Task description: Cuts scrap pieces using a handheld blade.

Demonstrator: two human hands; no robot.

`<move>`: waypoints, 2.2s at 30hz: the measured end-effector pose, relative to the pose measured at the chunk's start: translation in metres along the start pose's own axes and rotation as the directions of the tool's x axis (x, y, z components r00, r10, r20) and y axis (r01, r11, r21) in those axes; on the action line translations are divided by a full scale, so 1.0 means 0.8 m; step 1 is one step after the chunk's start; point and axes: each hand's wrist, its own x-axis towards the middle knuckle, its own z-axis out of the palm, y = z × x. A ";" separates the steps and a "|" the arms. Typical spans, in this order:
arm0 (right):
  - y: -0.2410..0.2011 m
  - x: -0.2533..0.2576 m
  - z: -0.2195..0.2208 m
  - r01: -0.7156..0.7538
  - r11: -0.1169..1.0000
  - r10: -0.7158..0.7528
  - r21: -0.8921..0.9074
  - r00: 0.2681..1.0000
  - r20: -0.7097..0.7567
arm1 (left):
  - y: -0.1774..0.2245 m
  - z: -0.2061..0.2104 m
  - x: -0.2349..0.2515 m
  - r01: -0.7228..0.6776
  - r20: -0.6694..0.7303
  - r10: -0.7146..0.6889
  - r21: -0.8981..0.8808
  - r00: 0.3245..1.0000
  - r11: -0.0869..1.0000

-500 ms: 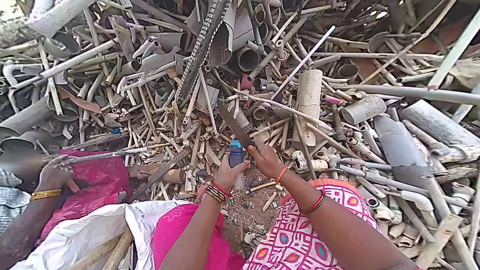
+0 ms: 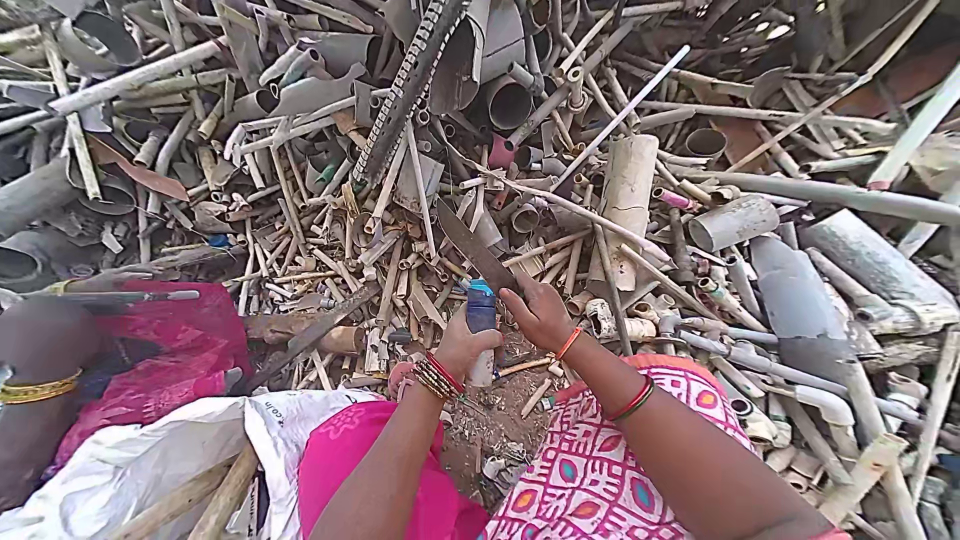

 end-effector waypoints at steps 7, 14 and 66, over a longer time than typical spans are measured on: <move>0.002 -0.013 -0.003 0.162 0.979 -0.166 -0.122 0.986 -0.021 | 0.005 -0.014 -0.008 0.092 0.169 -0.092 0.006 0.981 0.996; -0.002 -0.025 -0.015 0.203 0.962 -0.191 -0.181 0.978 0.078 | 0.000 -0.022 -0.011 0.107 0.246 -0.120 0.066 0.962 0.992; -0.018 -0.032 0.005 -0.034 0.993 0.014 -0.113 0.985 -0.170 | -0.036 0.010 0.004 -0.184 -0.017 0.186 0.104 0.982 0.977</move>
